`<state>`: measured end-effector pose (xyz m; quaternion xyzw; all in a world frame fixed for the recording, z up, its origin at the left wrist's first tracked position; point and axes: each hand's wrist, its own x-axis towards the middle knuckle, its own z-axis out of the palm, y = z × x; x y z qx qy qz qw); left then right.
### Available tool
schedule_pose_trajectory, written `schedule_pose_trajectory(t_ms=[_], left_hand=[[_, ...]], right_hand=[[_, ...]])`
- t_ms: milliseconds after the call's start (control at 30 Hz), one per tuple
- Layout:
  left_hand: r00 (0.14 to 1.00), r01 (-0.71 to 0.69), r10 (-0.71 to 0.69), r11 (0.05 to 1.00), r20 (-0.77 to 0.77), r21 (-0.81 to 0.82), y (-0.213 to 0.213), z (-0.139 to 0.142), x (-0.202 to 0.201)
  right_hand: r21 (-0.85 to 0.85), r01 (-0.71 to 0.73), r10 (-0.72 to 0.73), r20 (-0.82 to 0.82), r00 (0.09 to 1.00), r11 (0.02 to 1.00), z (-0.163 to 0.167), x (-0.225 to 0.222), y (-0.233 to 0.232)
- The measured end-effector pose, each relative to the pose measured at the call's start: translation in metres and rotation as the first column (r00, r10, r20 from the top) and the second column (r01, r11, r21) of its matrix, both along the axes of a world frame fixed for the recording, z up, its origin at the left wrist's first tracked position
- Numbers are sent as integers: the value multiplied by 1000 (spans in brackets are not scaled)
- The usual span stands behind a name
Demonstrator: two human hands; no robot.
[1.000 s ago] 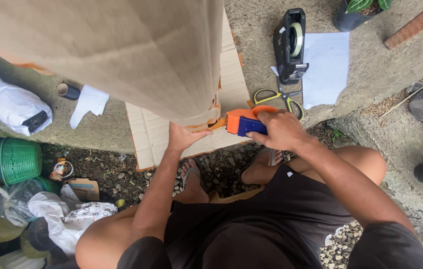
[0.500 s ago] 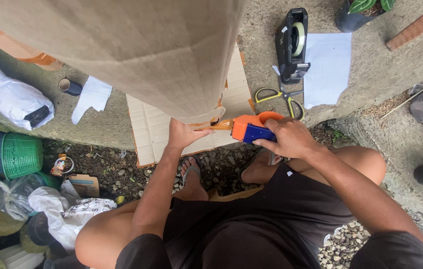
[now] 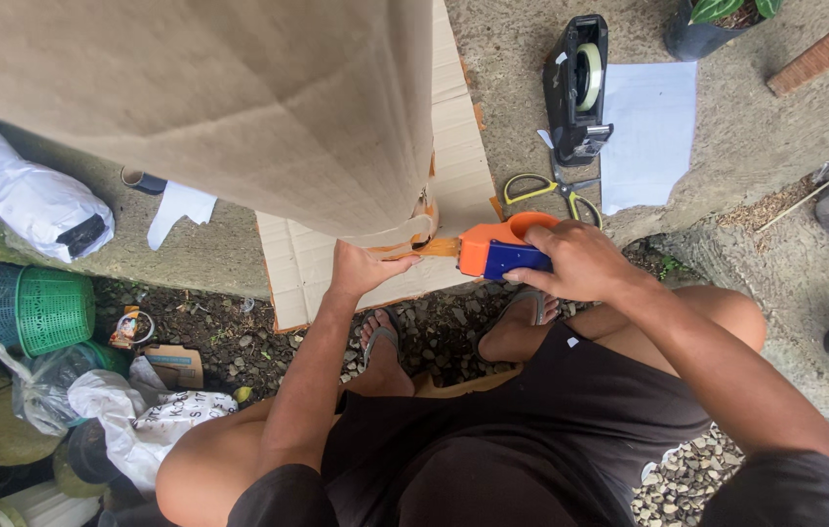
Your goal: The person cuts a flat cardboard sheet into strips using scissors, rolls them into cylindrical tubes, and secures the seams with orange tape. The person then inserts a rolled white paper into the cardboard tube and tapes the bottom closed.
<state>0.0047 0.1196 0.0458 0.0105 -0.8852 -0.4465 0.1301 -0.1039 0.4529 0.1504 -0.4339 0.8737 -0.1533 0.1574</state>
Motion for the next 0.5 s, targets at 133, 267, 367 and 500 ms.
schedule_pose_trajectory(t_ms=[133,267,367,500], left_hand=[[1000,-16,16,1000,-19,-3,0,-13,1],[996,-37,32,997,-78,-68,-4,-22,4],[994,-64,73,993,-82,102,-9,-24,4],[999,-48,48,992,2,112,-9,-20,5]], right_hand=[[-112,-79,64,-130,989,991,13,5,12],[447,76,-94,20,995,891,32,1,28],[316,181,-106,-240,965,932,48,-7,57],[133,162,-119,-283,952,978,46,-4,81]])
